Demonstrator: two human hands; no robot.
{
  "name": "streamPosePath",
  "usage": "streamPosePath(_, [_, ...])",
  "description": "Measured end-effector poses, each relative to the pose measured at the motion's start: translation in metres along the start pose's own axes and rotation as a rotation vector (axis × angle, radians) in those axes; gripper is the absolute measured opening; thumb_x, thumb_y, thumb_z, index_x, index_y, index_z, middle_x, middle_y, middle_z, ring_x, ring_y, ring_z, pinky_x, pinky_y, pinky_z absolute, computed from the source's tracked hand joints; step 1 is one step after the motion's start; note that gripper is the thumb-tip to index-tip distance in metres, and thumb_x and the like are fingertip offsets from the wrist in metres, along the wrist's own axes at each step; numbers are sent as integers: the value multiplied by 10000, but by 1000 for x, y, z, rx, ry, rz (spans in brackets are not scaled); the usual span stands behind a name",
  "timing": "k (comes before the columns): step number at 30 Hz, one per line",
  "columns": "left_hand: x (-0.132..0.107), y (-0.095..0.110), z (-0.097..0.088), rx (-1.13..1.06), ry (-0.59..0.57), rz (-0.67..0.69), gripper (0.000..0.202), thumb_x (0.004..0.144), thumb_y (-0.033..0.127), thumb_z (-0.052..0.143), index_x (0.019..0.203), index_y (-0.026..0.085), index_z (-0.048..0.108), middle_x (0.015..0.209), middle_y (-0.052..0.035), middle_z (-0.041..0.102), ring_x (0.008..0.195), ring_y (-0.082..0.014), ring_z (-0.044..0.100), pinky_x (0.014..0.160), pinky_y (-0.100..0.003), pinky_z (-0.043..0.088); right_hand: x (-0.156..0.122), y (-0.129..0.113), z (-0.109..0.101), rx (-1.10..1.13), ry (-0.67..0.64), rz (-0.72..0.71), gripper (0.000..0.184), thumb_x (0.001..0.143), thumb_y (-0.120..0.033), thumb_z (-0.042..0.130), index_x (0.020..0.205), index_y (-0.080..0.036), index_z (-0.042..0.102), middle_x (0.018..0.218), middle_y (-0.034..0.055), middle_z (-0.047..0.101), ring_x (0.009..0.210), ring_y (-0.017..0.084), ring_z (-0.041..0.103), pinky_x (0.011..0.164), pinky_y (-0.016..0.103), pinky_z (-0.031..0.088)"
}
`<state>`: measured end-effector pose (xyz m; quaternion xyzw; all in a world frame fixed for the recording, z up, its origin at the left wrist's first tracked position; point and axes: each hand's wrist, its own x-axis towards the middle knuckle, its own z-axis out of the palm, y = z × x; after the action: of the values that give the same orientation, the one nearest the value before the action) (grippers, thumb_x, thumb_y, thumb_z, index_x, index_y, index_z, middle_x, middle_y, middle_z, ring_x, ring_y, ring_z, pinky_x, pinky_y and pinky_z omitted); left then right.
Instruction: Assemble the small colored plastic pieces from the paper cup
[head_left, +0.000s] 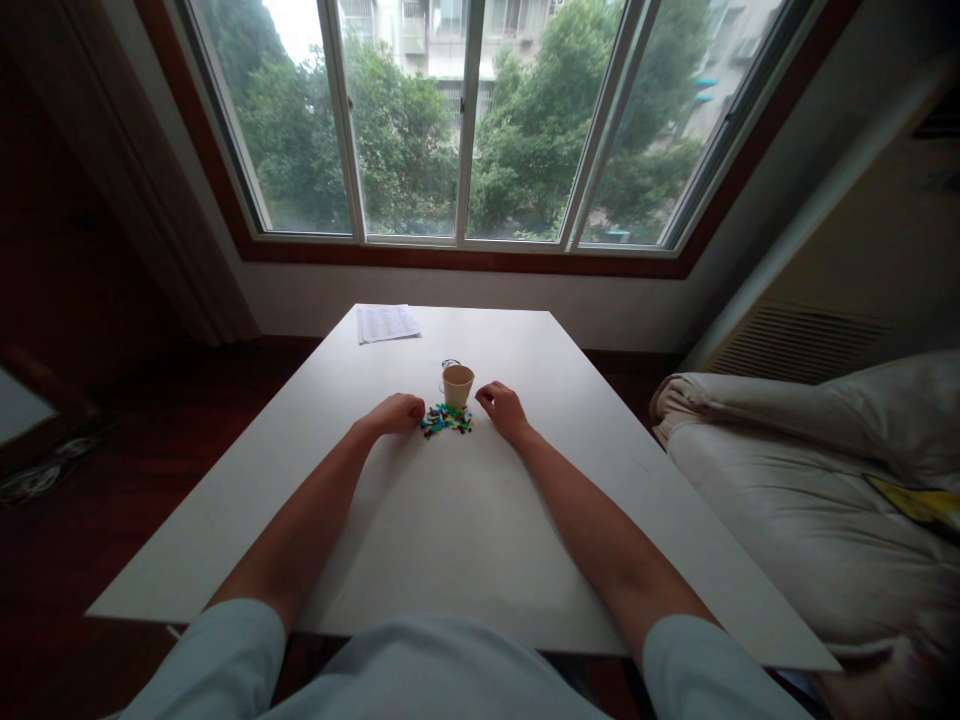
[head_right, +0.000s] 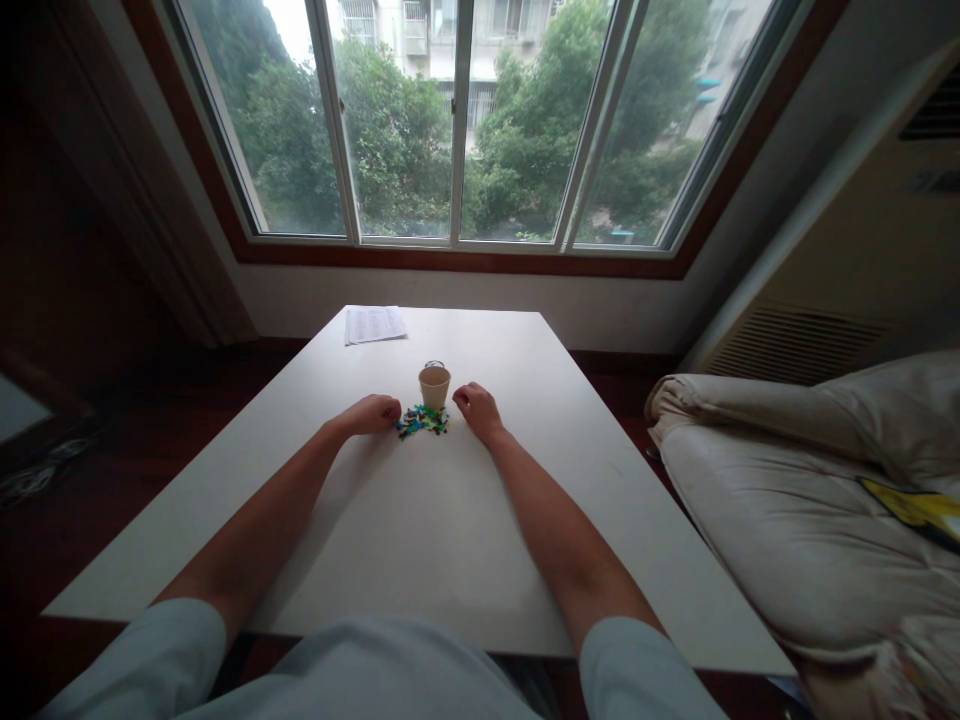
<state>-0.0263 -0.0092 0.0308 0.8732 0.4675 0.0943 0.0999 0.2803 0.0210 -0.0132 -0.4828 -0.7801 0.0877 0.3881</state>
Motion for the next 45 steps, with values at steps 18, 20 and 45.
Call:
streamPosePath(18, [-2,10,-2,-49,47,-53,326,816,135,557,1033,221,785,899,-27,748,805,-170,645,721,-249,449,40,-69,-23,202,245,111,211,930,-319,576,969,-188,736,988,83,733,861,206,638,828,327,520])
streamPosePath(20, [-2,12,-2,-49,42,-42,338,823,130,554,1039,221,797,925,-35,753,830,-173,655,745,-249,460,40,-69,-22,199,247,115,205,922,-306,578,970,-185,737,979,81,733,859,206,637,823,327,518])
streamPosePath(45, [3,14,6,-178,125,25,231,877,214,573,987,202,777,933,-28,756,798,-149,637,731,-235,470,35,-72,-18,172,169,85,242,928,-275,548,1019,-205,761,1029,63,773,893,206,676,850,321,525])
